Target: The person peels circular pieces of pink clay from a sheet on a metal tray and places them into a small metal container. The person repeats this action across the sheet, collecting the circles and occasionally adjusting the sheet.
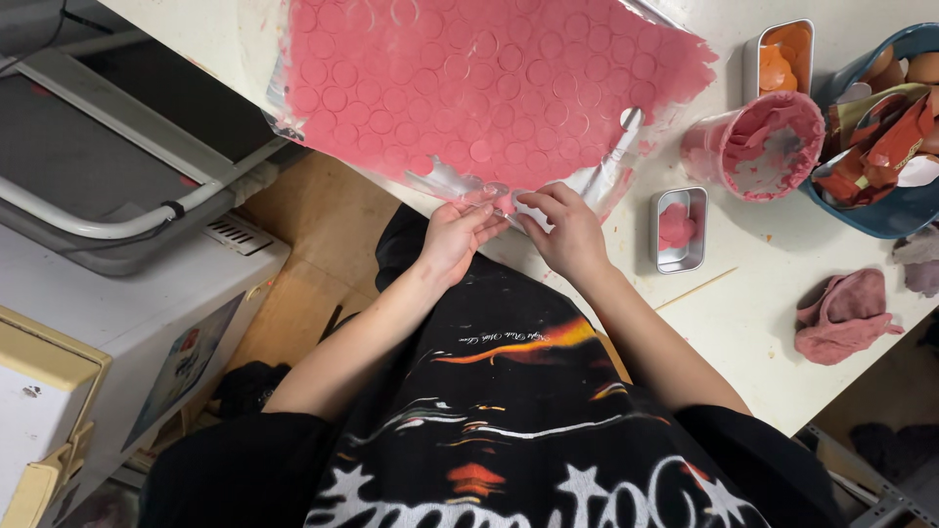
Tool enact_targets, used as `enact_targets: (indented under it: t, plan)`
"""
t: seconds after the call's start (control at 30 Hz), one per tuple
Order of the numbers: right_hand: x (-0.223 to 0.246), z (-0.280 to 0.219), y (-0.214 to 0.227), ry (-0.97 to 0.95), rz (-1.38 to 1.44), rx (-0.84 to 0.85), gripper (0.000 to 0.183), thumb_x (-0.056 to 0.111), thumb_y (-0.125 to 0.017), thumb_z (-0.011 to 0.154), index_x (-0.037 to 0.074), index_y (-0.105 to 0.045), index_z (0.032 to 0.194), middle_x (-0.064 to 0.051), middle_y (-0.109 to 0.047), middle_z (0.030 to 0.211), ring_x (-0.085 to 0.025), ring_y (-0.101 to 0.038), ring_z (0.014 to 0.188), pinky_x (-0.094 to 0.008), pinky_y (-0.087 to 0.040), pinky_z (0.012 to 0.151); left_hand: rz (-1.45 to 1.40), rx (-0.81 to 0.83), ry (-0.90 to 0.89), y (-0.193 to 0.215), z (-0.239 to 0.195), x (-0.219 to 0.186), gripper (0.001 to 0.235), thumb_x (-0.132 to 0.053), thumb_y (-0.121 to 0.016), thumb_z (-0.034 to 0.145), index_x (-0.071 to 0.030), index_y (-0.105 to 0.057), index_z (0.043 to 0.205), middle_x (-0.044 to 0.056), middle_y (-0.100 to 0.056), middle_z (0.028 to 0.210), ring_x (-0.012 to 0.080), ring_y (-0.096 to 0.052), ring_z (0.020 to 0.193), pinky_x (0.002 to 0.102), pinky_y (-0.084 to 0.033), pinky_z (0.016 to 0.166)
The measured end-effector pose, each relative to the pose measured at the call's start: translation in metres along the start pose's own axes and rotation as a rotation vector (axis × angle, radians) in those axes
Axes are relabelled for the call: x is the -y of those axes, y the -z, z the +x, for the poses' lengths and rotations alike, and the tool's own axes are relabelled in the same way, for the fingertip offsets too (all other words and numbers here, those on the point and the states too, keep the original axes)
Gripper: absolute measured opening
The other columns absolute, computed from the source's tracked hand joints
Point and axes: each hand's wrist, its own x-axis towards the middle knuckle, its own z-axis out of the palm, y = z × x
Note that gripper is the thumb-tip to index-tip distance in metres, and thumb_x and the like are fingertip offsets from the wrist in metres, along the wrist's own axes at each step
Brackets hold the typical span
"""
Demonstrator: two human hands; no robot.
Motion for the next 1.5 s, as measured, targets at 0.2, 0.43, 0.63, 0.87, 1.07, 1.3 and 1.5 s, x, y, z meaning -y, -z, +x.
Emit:
enact_targets:
  t: [0.2,0.43,0.63,0.87,1.07,1.3,1.5]
  plan:
    - [-0.005,0.009,0.004,0.278,-0.171,-0.082,0.028,0.019,-0.085,0.083,0.018,-0.078,0.11,-0.001,-0.067,0.102,-0.023,-0.066,0.089,-0.037,-0.056,0.073,0.042,-0.025,0.017,0.002,-0.006,-0.002,0.021,-0.007,-0.057,0.103,0.007,-0.061,0.118,0.017,-0.071,0.112,0.0265,-0.071,0.105,0.044,-0.059,0.099]
    - [-0.001,0.025,0.019,0.548,-0.285,-0.02,0.025,0.022,-0.086,0.081,0.021,-0.079,0.104,0.004,-0.067,0.102,-0.02,-0.06,0.087,-0.034,-0.054,0.071,0.053,-0.035,0.036,-0.002,-0.009,-0.008,0.024,-0.008,-0.057,0.102,0.008,-0.063,0.12,0.018,-0.07,0.114,0.0272,-0.071,0.105,0.044,-0.059,0.099]
    - [0.002,0.031,0.021,0.583,-0.31,0.02,0.02,0.019,-0.085,0.079,0.02,-0.08,0.099,0.007,-0.068,0.101,-0.02,-0.059,0.087,-0.034,-0.054,0.07,0.058,-0.038,0.021,-0.005,-0.009,-0.007,0.027,-0.006,-0.055,0.102,0.008,-0.062,0.124,0.017,-0.07,0.115,0.0273,-0.071,0.104,0.043,-0.059,0.097]
    - [-0.005,0.036,0.014,0.559,-0.198,-0.01,0.02,0.013,-0.085,0.08,0.017,-0.078,0.097,0.003,-0.069,0.101,-0.021,-0.062,0.088,-0.035,-0.054,0.072,0.047,-0.027,0.017,-0.005,-0.01,-0.007,0.031,-0.005,-0.055,0.101,0.007,-0.06,0.129,0.016,-0.07,0.117,0.0257,-0.071,0.104,0.042,-0.059,0.097]
    - [-0.049,0.018,0.052,0.216,0.077,-0.142,0.018,0.003,-0.075,0.089,0.011,-0.075,0.106,-0.005,-0.069,0.108,-0.019,-0.066,0.098,-0.033,-0.054,0.077,0.11,-0.042,0.0,-0.007,-0.011,-0.008,0.036,-0.002,-0.058,0.098,0.008,-0.055,0.132,0.016,-0.07,0.117,0.0232,-0.07,0.105,0.041,-0.059,0.097]
    - [-0.135,-0.029,0.172,0.005,-0.185,-0.566,0.021,-0.004,-0.062,0.097,0.002,-0.079,0.108,-0.011,-0.071,0.108,-0.022,-0.069,0.092,-0.033,-0.055,0.075,0.147,-0.046,-0.013,-0.004,-0.009,-0.006,0.038,0.0,-0.058,0.097,0.008,-0.057,0.134,0.016,-0.068,0.111,0.0236,-0.07,0.103,0.04,-0.06,0.096]
    - [-0.15,-0.023,0.189,-0.484,-0.401,-0.295,0.017,0.02,-0.084,0.093,0.005,-0.078,0.098,-0.014,-0.071,0.082,-0.026,-0.067,0.067,-0.037,-0.053,0.069,0.131,-0.092,-0.007,-0.002,-0.007,-0.003,0.034,-0.001,-0.06,0.096,0.006,-0.057,0.129,0.015,-0.069,0.11,0.0241,-0.072,0.103,0.04,-0.06,0.094]
